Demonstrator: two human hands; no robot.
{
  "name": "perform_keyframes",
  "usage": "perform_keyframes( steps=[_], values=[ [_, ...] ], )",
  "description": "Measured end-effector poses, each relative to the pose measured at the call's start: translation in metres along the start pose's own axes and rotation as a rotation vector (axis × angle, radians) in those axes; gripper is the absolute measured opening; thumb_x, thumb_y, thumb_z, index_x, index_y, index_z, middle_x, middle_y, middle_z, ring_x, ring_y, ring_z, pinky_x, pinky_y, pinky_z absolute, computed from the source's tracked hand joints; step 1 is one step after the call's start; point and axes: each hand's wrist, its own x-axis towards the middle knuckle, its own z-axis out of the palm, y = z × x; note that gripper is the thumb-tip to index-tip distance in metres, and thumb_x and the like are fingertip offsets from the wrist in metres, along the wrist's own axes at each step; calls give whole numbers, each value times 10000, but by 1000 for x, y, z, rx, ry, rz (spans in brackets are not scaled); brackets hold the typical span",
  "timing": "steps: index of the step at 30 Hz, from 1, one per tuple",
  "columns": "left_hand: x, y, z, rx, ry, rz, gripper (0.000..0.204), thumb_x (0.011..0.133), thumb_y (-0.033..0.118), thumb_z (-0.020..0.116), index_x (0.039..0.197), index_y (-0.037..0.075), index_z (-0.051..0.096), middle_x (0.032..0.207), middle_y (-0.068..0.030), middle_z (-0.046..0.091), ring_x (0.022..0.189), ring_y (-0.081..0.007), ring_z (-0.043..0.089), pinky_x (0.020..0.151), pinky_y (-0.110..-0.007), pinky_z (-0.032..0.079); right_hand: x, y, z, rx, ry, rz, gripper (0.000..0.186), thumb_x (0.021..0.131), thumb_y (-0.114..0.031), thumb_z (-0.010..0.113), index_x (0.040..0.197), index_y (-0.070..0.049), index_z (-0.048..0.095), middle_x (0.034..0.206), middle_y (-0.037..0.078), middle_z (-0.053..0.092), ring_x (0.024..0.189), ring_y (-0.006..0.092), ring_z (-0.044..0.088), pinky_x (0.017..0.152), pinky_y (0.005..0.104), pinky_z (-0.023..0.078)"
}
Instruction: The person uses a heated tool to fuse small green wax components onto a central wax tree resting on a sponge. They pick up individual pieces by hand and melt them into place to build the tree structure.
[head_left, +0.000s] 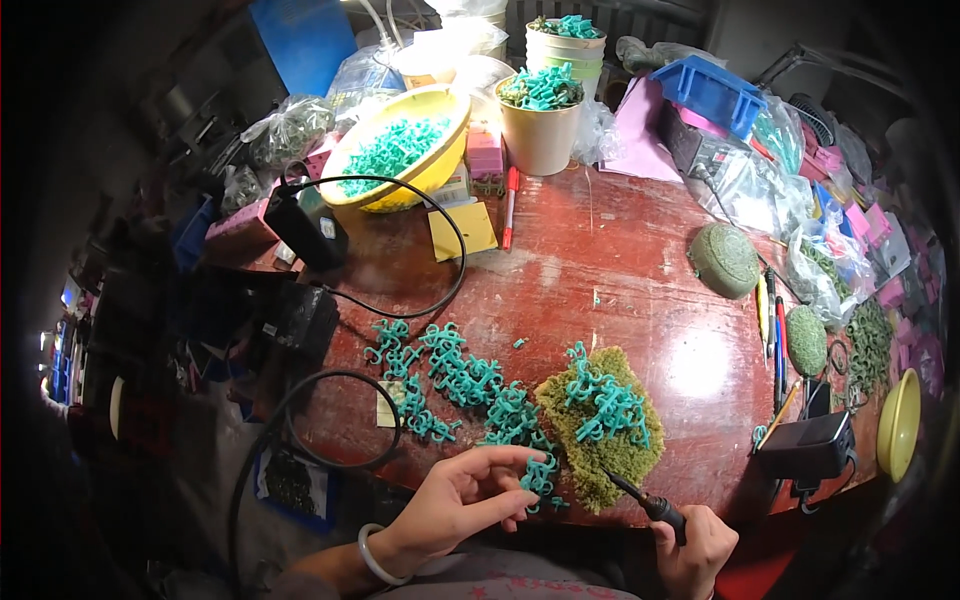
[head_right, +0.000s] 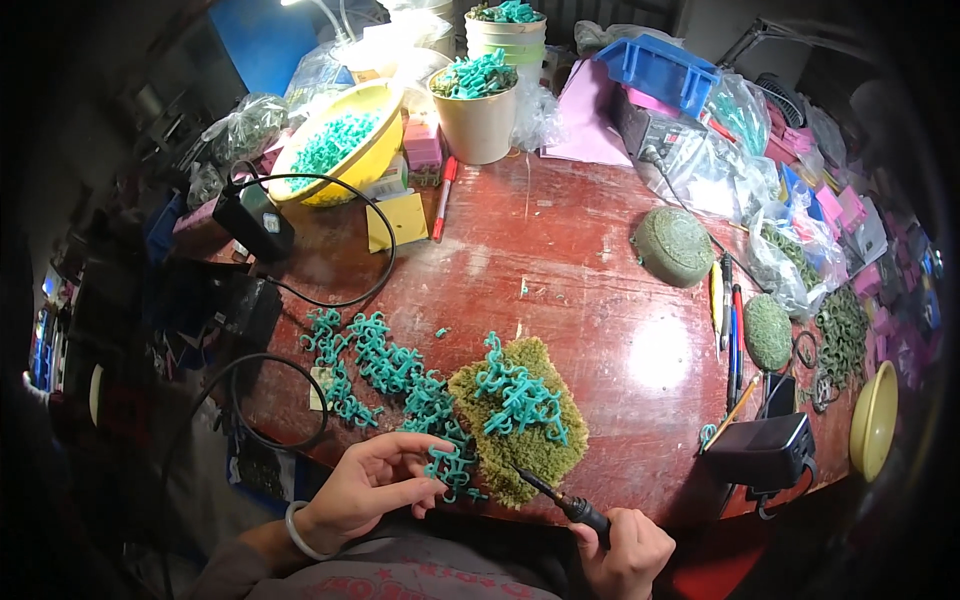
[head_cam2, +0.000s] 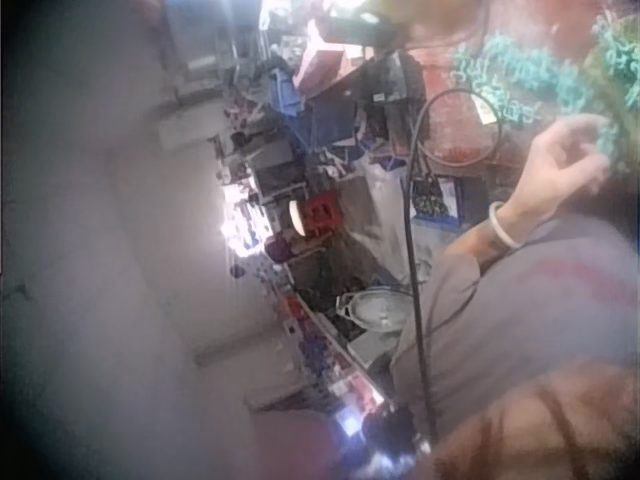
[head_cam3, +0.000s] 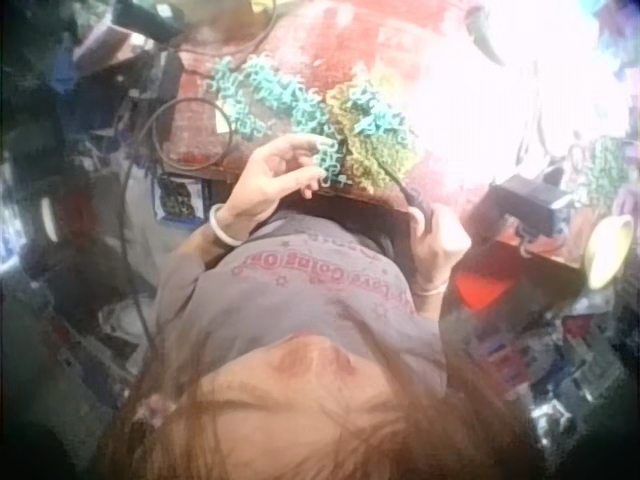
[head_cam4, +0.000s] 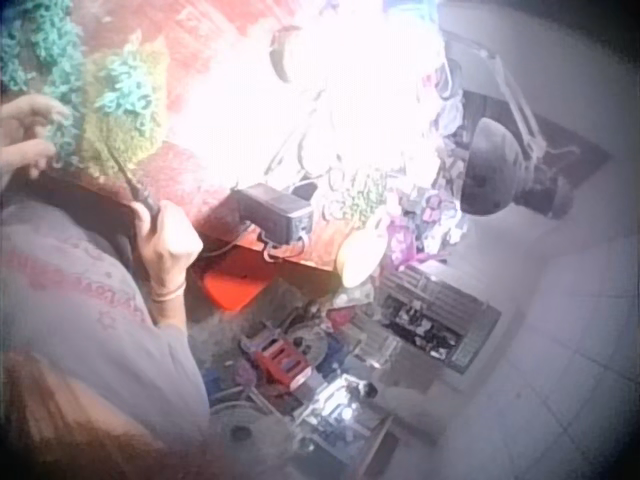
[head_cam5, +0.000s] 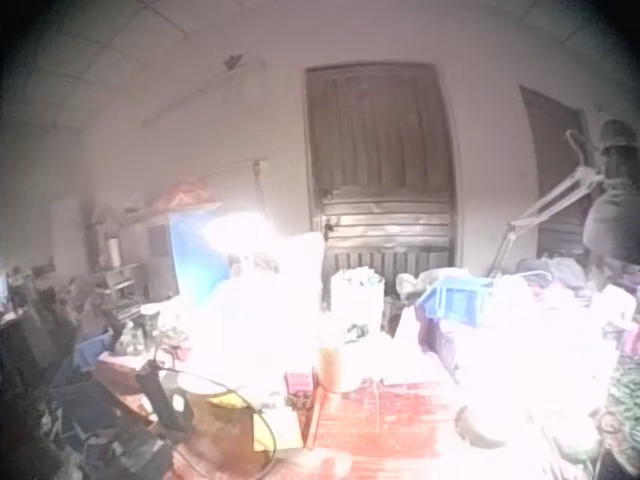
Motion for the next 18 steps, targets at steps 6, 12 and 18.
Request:
perform_keyframes(
  steps=[6, 12, 18],
  values=[
    [1, 0, 6, 77, 21, -31, 376, 891, 12, 614, 1258, -15, 537, 867, -81, 660, 776, -109, 620, 650, -233, 508, -3, -4, 3, 179, 31, 31, 334, 898, -362, 625, 819, -39, 601, 691, 137, 562, 566, 331, 550, 523, 383, 445],
    [2, 0, 8, 113, 13, 0, 375, 891, -2, 612, 1259, -10, 540, 828, -45, 632, 776, -89, 602, 648, -217, 505, 5, -16, 10, 294, -83, 7, 287, 862, -305, 666, 826, -32, 585, 732, 152, 572, 620, 351, 571, 560, 390, 459],
    [2, 0, 7, 122, 22, -24, 378, 893, -17, 604, 1265, -13, 538, 835, -44, 623, 768, -80, 593, 647, -210, 506, 9, -19, 11, 269, -91, 10, 273, 838, -286, 695, 806, -38, 585, 707, 142, 570, 591, 336, 566, 540, 377, 454]
  ],
)
